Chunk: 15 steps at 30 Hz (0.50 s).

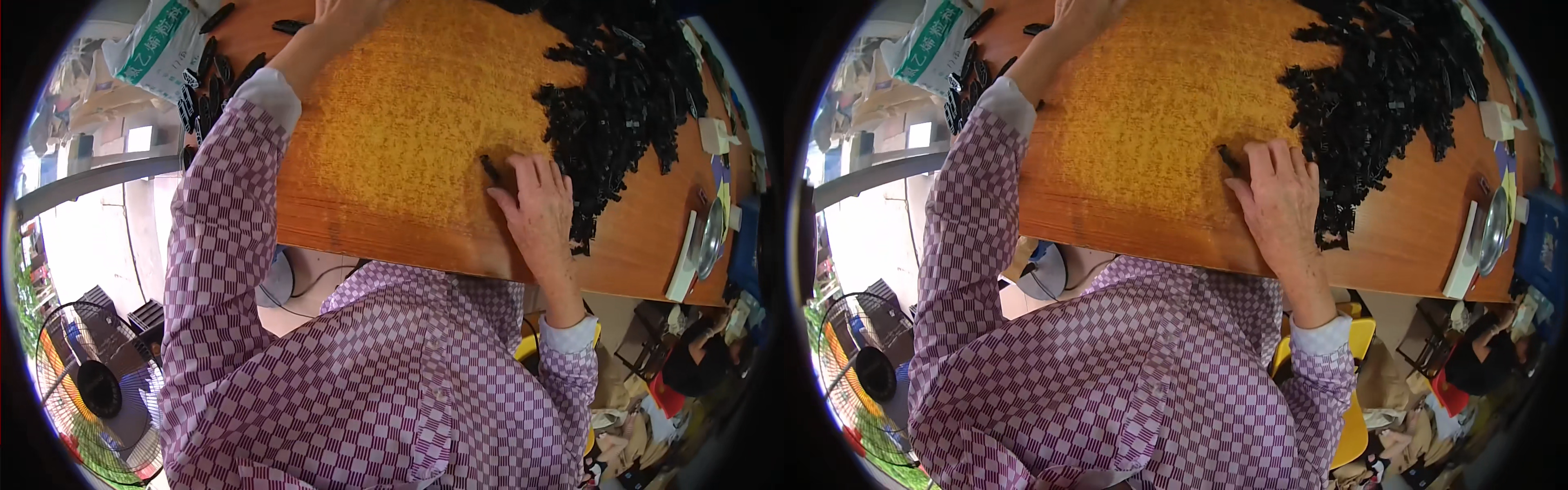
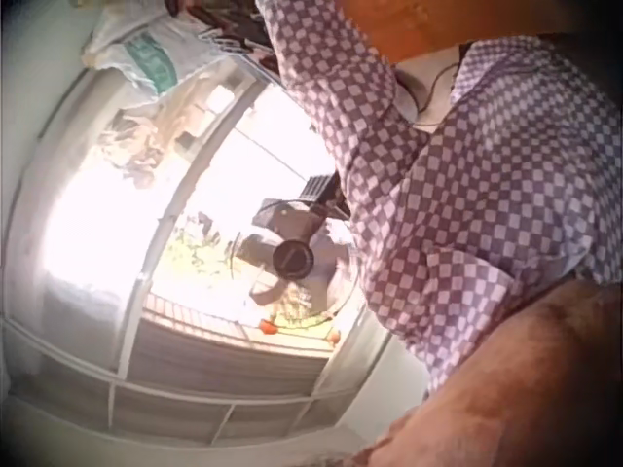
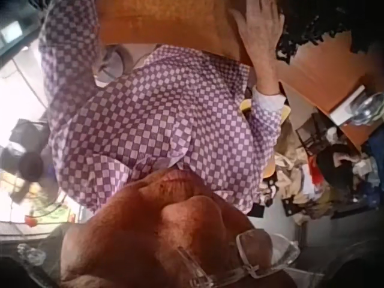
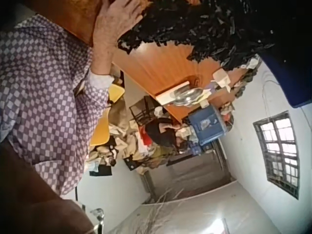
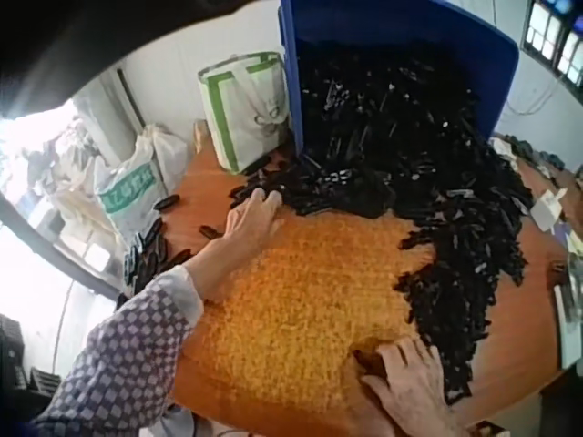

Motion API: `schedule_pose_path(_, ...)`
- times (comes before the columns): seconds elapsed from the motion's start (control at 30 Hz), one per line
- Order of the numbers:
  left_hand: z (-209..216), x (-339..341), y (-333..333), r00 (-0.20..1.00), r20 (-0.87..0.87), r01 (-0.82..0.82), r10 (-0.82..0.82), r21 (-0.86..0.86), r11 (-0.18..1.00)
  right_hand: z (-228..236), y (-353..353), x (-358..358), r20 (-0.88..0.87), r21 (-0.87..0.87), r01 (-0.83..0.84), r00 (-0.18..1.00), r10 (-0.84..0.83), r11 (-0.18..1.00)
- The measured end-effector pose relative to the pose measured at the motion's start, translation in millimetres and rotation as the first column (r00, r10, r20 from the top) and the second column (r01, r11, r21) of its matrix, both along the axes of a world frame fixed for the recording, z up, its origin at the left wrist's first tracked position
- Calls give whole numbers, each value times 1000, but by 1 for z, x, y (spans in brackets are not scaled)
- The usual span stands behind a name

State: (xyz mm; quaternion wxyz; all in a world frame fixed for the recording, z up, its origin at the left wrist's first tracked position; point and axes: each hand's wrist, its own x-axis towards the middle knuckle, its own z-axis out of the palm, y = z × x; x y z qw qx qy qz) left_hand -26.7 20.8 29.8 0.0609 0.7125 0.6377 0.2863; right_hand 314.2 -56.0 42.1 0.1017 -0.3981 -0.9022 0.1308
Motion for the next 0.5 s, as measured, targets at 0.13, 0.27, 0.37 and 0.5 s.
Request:
schedule_pose_path(0.13, -7, -4, 10, 871, -383, -350, 309, -40, 936, 2, 1, -7, -75, -32, -11, 997, 8, 999)
schedule_pose_path(0.27, 13, 15, -9, 867, 100, -423, 488, -370, 827, -19, 9, -8, -47, 11, -99, 994, 99, 995)
schedule_pose_path(0.37, -6, 29, -45, 339, 851, -104, 401, -390, 915, -21, 5, -6, -307, -161, -63, 952, 10, 985)
schedule_pose_path(0.5, -14, 94, -114, 94, 983, 254, 156, -176, 951, -8, -9, 5, -478, -835, -141, 663, -576, 531)
